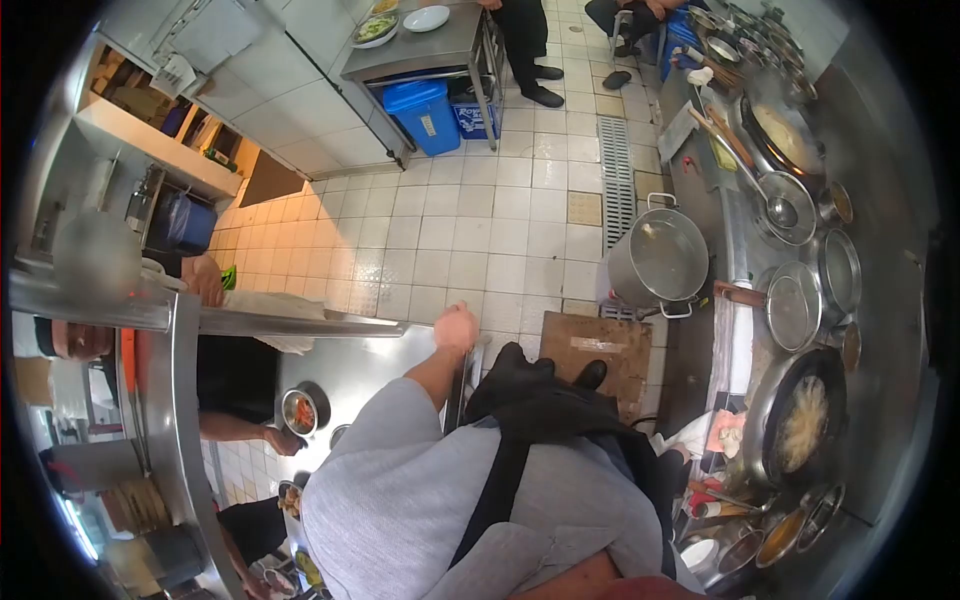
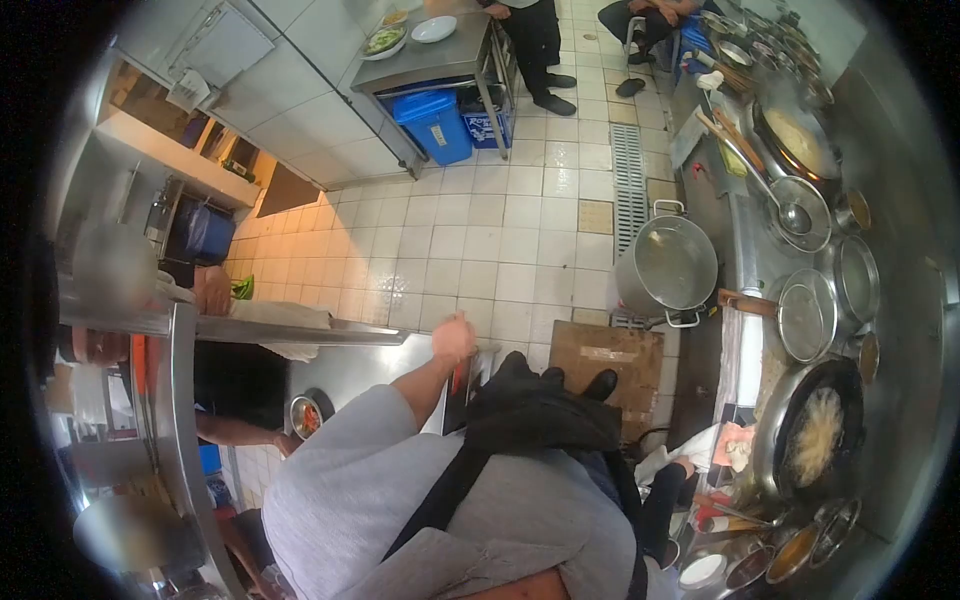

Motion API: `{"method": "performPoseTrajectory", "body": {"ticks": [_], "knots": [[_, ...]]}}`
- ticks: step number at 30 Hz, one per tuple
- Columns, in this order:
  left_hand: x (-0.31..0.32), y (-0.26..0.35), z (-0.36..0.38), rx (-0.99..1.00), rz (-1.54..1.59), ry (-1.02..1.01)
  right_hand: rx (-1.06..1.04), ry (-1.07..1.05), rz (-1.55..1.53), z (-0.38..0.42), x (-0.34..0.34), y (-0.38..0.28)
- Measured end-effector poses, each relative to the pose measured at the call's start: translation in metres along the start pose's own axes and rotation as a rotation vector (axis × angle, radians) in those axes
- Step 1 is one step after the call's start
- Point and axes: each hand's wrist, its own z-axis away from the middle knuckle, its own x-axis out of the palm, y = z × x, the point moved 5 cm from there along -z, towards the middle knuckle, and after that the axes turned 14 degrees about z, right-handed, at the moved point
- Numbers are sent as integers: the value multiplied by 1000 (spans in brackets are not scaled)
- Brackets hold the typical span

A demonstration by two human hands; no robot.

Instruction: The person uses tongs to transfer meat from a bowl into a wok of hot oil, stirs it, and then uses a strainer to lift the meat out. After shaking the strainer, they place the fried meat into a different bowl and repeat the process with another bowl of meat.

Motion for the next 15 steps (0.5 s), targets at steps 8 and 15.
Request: {"method": "performPoseTrajectory", "body": {"ticks": [8, 15], "knots": [[21, -16, 0, 28, -262, -393, 4, -21, 93, -9, 5, -9], [-21, 34, 11, -30, -137, -100, 17, -10, 100, -30, 21, -20]]}}
